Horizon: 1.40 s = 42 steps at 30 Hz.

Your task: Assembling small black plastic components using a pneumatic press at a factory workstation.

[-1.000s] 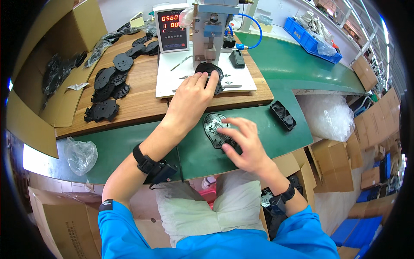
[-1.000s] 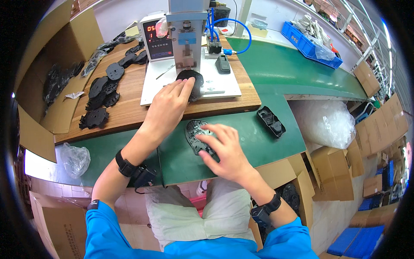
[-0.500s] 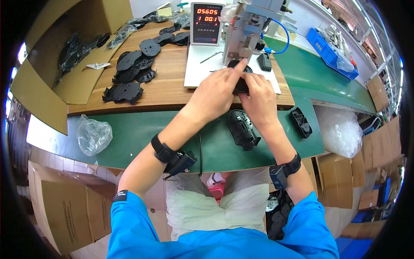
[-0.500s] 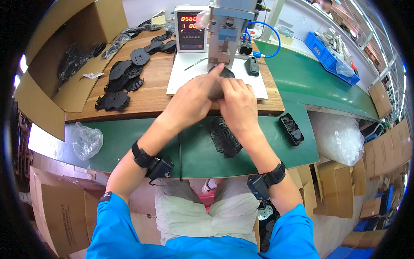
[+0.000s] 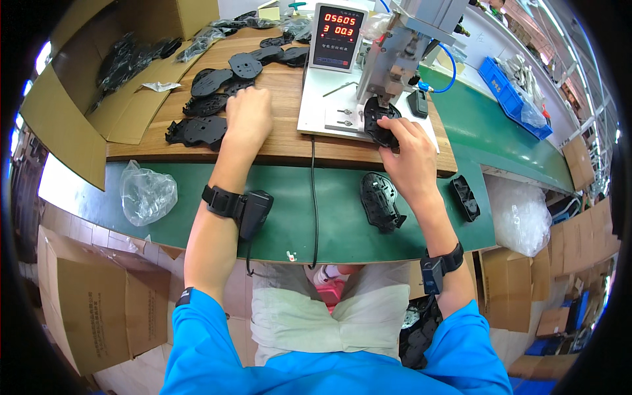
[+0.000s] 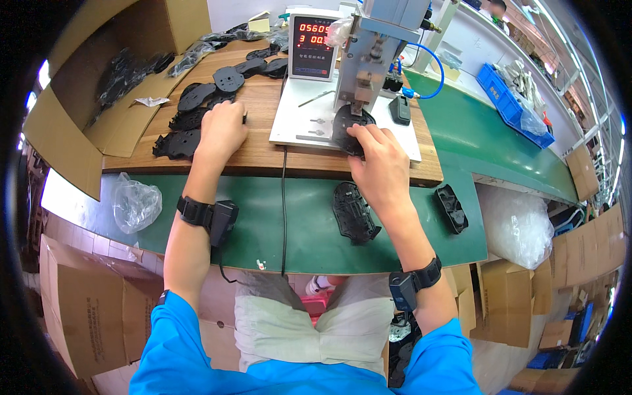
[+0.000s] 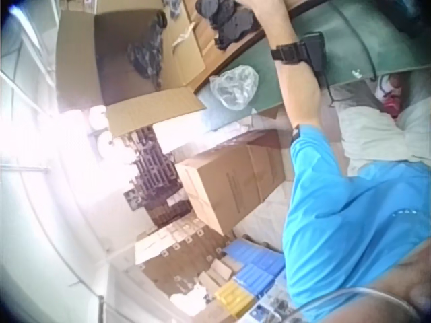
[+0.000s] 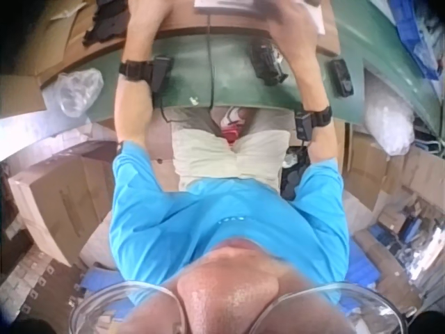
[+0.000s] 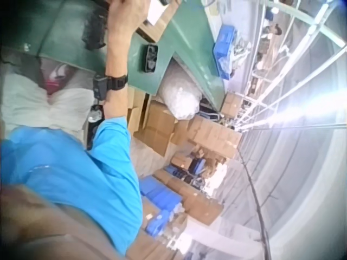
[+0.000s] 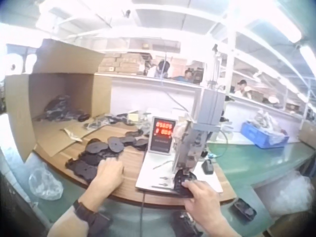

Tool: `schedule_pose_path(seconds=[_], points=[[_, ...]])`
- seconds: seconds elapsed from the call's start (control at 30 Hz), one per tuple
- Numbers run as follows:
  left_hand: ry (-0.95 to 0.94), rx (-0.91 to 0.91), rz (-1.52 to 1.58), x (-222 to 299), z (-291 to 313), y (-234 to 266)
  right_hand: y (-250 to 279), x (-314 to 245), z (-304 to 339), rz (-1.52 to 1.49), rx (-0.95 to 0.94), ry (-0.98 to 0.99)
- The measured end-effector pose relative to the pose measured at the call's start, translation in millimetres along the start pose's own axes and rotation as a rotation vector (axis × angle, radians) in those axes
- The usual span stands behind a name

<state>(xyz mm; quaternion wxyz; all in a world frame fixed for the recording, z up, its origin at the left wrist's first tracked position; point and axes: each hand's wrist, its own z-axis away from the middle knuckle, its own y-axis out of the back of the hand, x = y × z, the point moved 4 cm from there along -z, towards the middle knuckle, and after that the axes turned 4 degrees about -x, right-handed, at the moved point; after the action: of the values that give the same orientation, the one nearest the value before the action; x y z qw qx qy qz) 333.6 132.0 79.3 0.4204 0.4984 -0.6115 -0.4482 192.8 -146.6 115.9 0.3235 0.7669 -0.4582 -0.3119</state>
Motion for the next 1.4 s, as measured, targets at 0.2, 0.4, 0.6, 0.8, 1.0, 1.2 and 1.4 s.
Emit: schedule_pose_path(seconds=[0.2,0.4,0.6,0.8,1.0,1.2,1.4], points=[[-0.189,0.437,0.265,40,18,38,-5,0,1,-0.043,0.040,-0.023],[-0.320,0.522,0.404,63,30,51,-7,0,3,-0.067,0.070,-0.025],[-0.521,0.491,0.432,83,38,46,-8,1,3,-0.084,0.083,-0.021],[-0.579,0.509,0.548,92,41,42,-8,2,2,-0.103,0.101,-0.032],[-0.600,0.470,0.645,97,49,47,-8,1,2,-0.112,0.091,-0.034],[-0.678,0.572,0.628,100,53,47,-6,-1,1,-0.111,0.085,-0.040],[-0.678,0.533,0.544,111,60,41,16,7,-11,-0.153,0.039,0.027]])
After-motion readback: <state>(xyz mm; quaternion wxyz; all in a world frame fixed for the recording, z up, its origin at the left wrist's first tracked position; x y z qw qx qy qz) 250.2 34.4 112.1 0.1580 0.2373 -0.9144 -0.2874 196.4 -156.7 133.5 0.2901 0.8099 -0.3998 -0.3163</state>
